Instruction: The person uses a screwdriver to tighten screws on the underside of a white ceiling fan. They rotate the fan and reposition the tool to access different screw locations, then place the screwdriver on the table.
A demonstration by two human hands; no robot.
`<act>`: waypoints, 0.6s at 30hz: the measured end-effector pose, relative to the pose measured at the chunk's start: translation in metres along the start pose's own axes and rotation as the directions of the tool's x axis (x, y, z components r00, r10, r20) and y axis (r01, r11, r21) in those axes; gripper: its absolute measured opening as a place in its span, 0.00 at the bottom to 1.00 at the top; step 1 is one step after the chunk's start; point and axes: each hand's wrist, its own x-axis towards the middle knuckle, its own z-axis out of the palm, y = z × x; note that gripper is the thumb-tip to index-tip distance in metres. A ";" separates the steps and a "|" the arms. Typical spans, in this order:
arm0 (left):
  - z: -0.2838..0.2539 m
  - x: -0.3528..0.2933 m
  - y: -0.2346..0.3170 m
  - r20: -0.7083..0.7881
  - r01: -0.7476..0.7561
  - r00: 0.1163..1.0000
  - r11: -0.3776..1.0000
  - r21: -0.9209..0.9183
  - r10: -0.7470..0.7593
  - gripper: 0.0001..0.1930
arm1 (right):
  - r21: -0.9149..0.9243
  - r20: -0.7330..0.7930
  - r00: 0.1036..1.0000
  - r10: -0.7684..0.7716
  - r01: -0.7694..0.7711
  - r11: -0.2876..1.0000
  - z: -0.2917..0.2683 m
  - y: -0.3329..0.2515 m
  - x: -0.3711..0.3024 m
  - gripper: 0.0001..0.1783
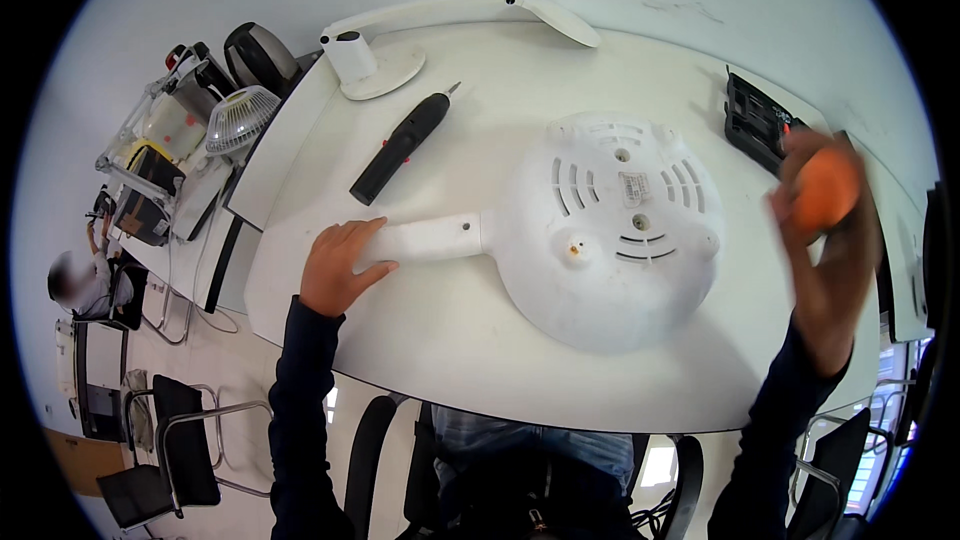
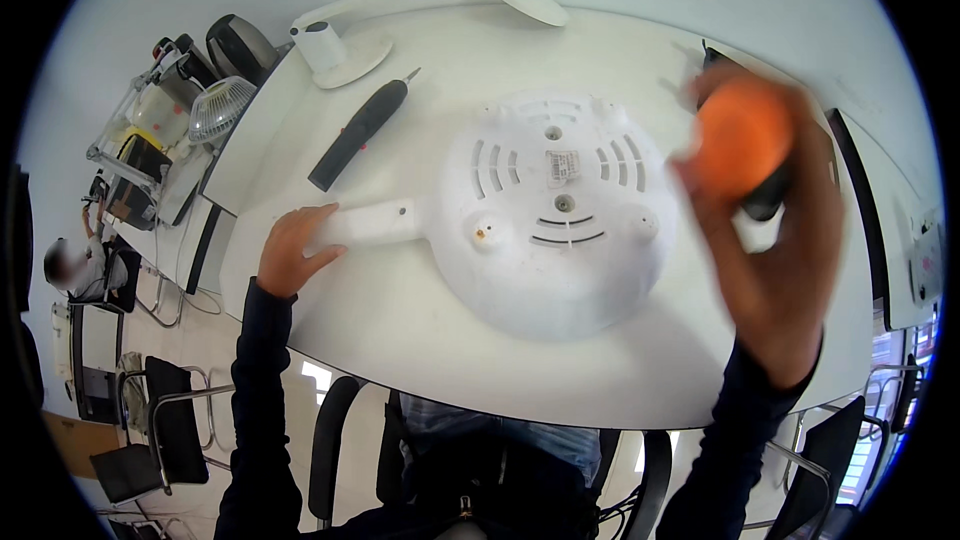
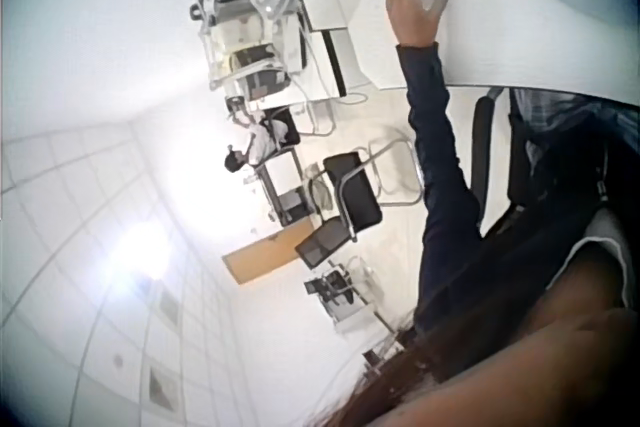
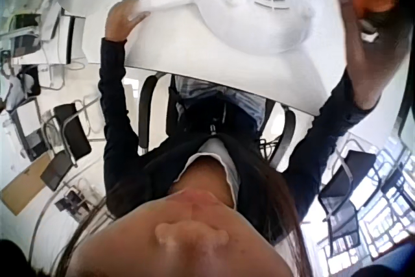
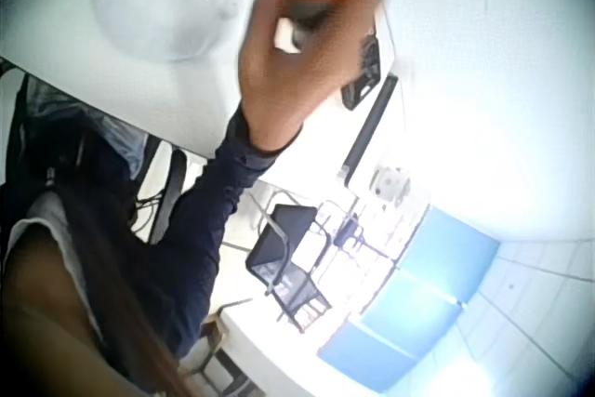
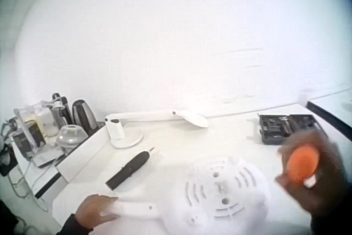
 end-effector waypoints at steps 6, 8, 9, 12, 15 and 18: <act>-0.001 -0.001 -0.002 -0.034 -0.009 0.999 1.000 -0.005 0.009 0.23 | 0.142 0.602 0.797 -0.051 -0.044 0.989 0.018 -0.050 -0.058 0.17; 0.000 0.001 -0.003 -0.035 -0.004 0.999 1.000 -0.018 0.004 0.23 | 0.122 0.637 0.766 -0.083 0.006 0.993 0.026 -0.060 -0.069 0.18; 0.000 0.002 -0.003 -0.034 -0.005 0.999 1.000 -0.028 0.004 0.23 | 0.100 0.648 0.756 -0.092 0.036 0.994 0.030 -0.063 -0.074 0.17; -0.002 0.001 -0.002 -0.025 -0.001 1.000 0.999 -0.045 0.000 0.23 | -0.118 0.559 0.826 -0.068 0.160 0.980 0.041 -0.063 -0.086 0.15; -0.003 -0.001 -0.002 -0.007 -0.002 1.000 0.998 -0.056 0.001 0.23 | -0.196 0.498 0.863 -0.080 0.202 0.960 0.047 -0.064 -0.091 0.12; -0.004 -0.004 0.001 0.014 -0.001 1.000 0.997 -0.077 0.003 0.23 | -0.297 0.468 0.882 -0.056 0.217 0.930 0.050 -0.066 -0.092 0.11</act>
